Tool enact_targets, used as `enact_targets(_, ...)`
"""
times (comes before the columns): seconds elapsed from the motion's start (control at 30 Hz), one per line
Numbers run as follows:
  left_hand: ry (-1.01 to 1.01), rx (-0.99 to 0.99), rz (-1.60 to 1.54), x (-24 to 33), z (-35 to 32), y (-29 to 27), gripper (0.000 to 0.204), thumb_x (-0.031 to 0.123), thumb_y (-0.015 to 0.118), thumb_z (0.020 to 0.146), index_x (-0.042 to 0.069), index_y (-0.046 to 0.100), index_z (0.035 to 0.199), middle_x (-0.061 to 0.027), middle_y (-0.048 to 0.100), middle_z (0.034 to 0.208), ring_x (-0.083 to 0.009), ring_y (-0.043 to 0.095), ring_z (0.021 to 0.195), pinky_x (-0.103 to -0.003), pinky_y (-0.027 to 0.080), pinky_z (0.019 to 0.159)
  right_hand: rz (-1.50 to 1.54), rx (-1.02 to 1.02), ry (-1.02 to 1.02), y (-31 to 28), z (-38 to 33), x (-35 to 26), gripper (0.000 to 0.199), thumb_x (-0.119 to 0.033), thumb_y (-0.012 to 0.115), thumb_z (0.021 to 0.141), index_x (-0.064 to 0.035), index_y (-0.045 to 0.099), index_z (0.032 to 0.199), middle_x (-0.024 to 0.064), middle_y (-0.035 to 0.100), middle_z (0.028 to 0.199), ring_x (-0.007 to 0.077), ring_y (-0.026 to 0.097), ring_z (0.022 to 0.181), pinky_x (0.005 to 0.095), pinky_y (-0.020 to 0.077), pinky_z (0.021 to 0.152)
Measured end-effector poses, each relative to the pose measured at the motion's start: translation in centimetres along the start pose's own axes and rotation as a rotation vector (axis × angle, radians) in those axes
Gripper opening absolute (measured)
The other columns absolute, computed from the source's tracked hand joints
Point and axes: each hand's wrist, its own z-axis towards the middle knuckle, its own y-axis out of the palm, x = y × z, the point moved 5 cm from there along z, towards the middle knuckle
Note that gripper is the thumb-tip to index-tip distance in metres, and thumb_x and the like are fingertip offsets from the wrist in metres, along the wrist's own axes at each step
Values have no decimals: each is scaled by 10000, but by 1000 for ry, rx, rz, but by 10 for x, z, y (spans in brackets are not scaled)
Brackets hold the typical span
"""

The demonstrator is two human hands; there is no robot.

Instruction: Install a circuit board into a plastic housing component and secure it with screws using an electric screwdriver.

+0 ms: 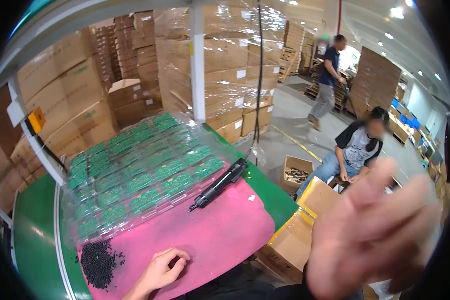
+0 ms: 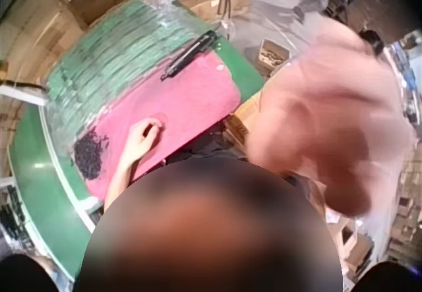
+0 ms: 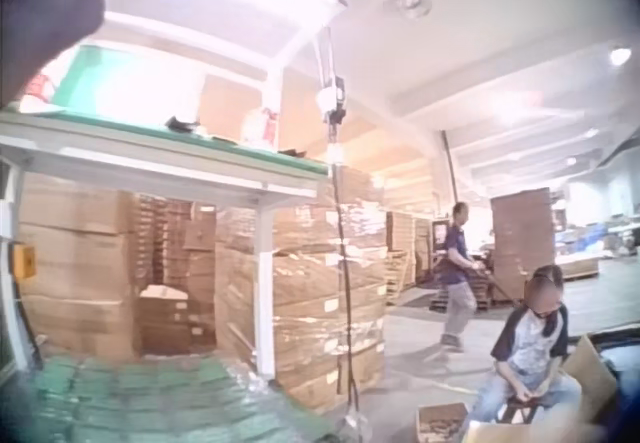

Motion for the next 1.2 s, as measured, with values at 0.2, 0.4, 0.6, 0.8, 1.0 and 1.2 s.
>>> enact_targets(0.2,41,19,-35,0,-15,-12,136,81,565,882,21,628,988,-114,659,900,-244,654,815,-339,514,731,-6,-91,-160,42,22,-1,119,-197,669,657,-129,571,669,10,594,736,198,573,718,340,451,623)
enact_targets(0.4,122,-71,-26,8,7,5,124,69,527,896,12,594,983,-136,641,927,-306,636,881,-378,508,779,94,-102,44,-1,11,-17,197,-215,664,709,-76,557,799,46,591,799,217,564,719,412,459,626)
enact_targets(0.6,109,-85,9,-4,0,5,134,58,541,885,6,604,991,-129,655,947,-285,638,920,-362,505,812,185,-204,136,1,-2,-28,293,-234,659,761,-23,542,928,83,587,862,236,554,721,485,466,628)
enact_targets(0.8,119,-31,18,-13,-18,-4,127,72,527,886,11,578,985,-143,637,947,-325,626,913,-398,500,805,309,141,-303,117,-50,0,223,-178,644,516,-133,542,708,49,622,804,209,583,621,351,487,537)
enact_targets(1.0,114,-63,-30,-4,3,3,127,70,549,888,10,608,985,-137,655,938,-280,652,856,-368,512,769,302,41,-66,235,-101,63,177,-81,673,651,-63,551,778,84,619,889,212,618,673,302,482,535)
enact_targets(1.2,35,21,80,7,0,-4,72,-19,572,821,-4,628,863,-102,650,763,-187,640,699,-284,491,661,629,-32,139,278,-123,76,158,-53,634,635,-61,546,766,43,550,823,240,598,705,353,458,521)
